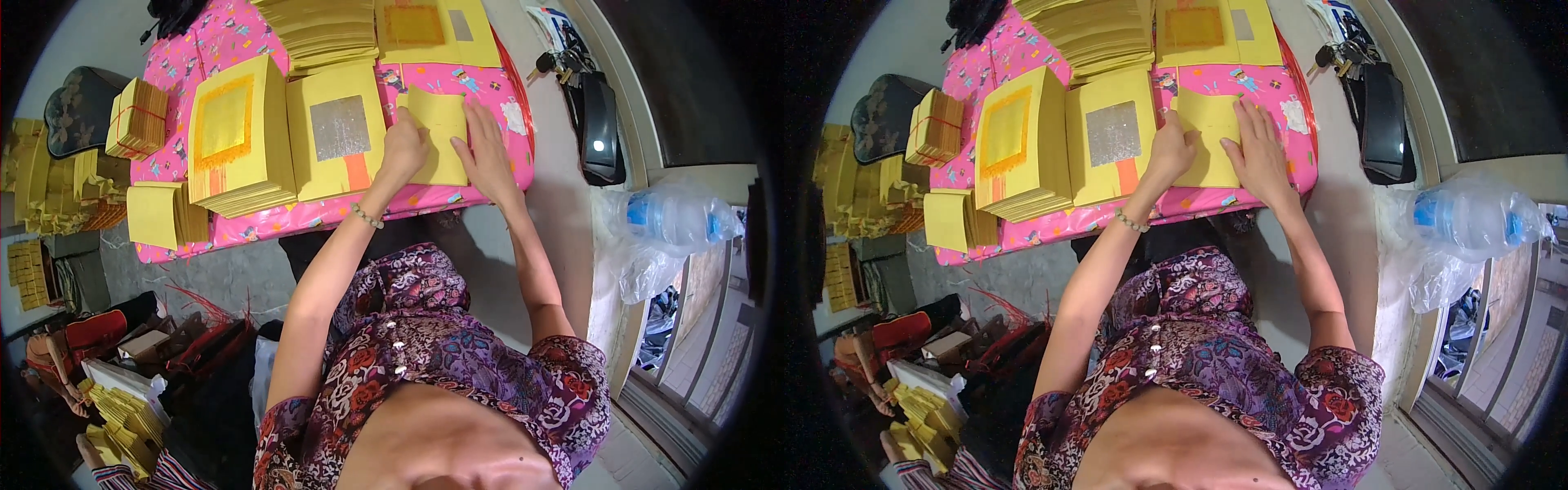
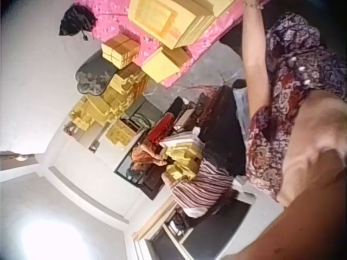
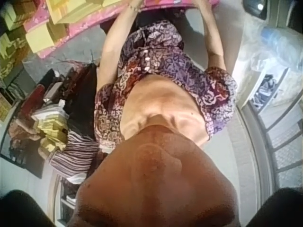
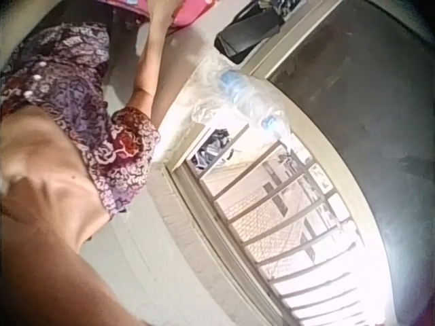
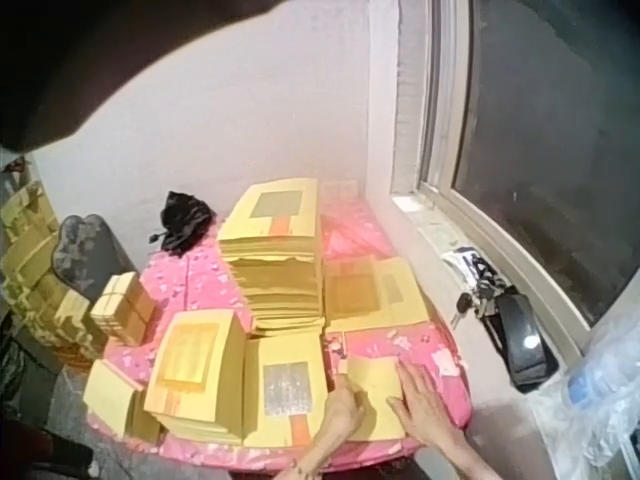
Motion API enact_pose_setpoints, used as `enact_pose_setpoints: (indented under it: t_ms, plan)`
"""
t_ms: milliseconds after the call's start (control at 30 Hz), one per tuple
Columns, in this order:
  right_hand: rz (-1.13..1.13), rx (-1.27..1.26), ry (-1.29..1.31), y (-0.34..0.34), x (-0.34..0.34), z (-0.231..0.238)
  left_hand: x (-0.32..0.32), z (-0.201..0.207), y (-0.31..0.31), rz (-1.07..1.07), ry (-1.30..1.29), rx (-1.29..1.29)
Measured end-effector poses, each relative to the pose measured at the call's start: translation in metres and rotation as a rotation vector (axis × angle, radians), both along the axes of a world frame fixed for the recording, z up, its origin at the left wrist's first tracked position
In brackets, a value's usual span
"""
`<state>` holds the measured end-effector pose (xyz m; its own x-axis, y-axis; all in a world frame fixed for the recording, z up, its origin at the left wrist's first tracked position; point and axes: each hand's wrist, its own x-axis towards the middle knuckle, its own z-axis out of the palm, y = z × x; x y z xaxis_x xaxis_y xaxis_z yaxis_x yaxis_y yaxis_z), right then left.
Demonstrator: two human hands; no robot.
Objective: Folding and stacking sheets of yellow ceremonial paper at a table.
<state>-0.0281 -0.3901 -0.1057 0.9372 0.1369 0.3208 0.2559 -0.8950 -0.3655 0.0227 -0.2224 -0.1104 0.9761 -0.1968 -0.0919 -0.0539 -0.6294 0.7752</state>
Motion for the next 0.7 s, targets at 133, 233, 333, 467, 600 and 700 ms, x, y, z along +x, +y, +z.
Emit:
enact_pose_setpoints:
  t_ms: [133,233,333,467,600,700]
  plan:
    - [0.041,-0.042,0.126,-0.004,0.012,-0.016,0.001,-0.003,0.001,0.0,0.009,0.003]
    - [0.079,0.137,0.153,-0.006,0.014,-0.02,0.002,-0.006,0.002,0.051,0.034,-0.029]
    - [0.074,0.136,0.141,-0.008,0.014,-0.022,0.003,-0.006,0.001,0.064,0.068,-0.064]
    - [0.05,0.262,0.134,-0.005,0.016,-0.019,0.002,-0.004,0.0,0.093,0.054,-0.067]
    - [0.043,0.314,0.099,-0.006,0.023,-0.017,0.003,-0.003,-0.001,0.078,0.064,-0.058]
    - [0.057,0.352,0.111,-0.004,0.024,-0.016,0.003,-0.004,-0.001,0.087,0.055,-0.057]
